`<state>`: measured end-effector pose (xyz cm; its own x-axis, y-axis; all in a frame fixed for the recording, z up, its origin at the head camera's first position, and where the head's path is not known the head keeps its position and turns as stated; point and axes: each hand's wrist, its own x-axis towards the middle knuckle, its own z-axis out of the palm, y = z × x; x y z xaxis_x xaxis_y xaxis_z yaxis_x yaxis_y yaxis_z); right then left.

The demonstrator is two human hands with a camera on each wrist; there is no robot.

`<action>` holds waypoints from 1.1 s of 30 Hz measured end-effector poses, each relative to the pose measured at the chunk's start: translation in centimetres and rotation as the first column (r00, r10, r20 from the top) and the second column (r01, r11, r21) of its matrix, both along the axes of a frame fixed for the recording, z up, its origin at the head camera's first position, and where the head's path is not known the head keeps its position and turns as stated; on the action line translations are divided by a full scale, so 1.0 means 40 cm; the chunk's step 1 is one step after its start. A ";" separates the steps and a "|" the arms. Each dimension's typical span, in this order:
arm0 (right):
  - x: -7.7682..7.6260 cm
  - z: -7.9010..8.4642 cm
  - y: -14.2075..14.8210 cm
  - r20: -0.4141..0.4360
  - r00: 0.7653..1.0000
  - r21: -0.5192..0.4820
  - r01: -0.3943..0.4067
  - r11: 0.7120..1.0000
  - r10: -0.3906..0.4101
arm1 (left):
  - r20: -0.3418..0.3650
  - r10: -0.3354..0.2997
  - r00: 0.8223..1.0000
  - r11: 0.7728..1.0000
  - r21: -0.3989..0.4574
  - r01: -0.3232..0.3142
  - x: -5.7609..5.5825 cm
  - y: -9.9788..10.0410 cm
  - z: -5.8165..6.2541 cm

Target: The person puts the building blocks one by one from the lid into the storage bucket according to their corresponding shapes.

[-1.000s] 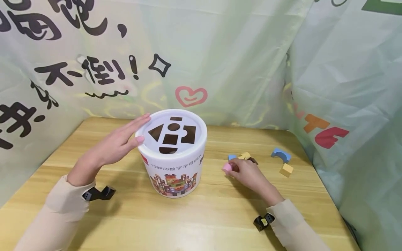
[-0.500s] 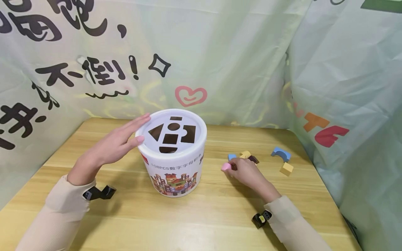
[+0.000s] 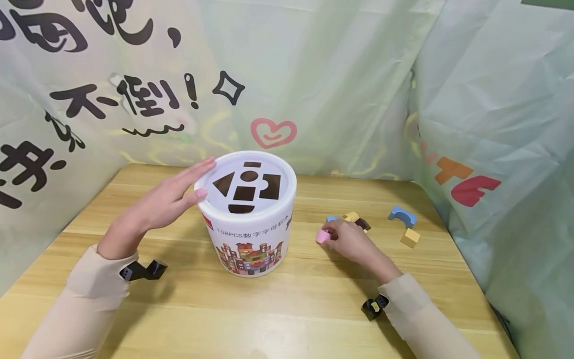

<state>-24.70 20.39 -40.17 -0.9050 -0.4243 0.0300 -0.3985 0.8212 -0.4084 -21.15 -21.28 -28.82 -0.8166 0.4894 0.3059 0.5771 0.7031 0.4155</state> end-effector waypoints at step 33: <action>0.016 0.153 0.005 -0.093 0.990 -0.071 -0.111 0.991 0.104 | 0.002 0.026 1.000 1.000 -0.011 -0.026 0.016 0.009 0.004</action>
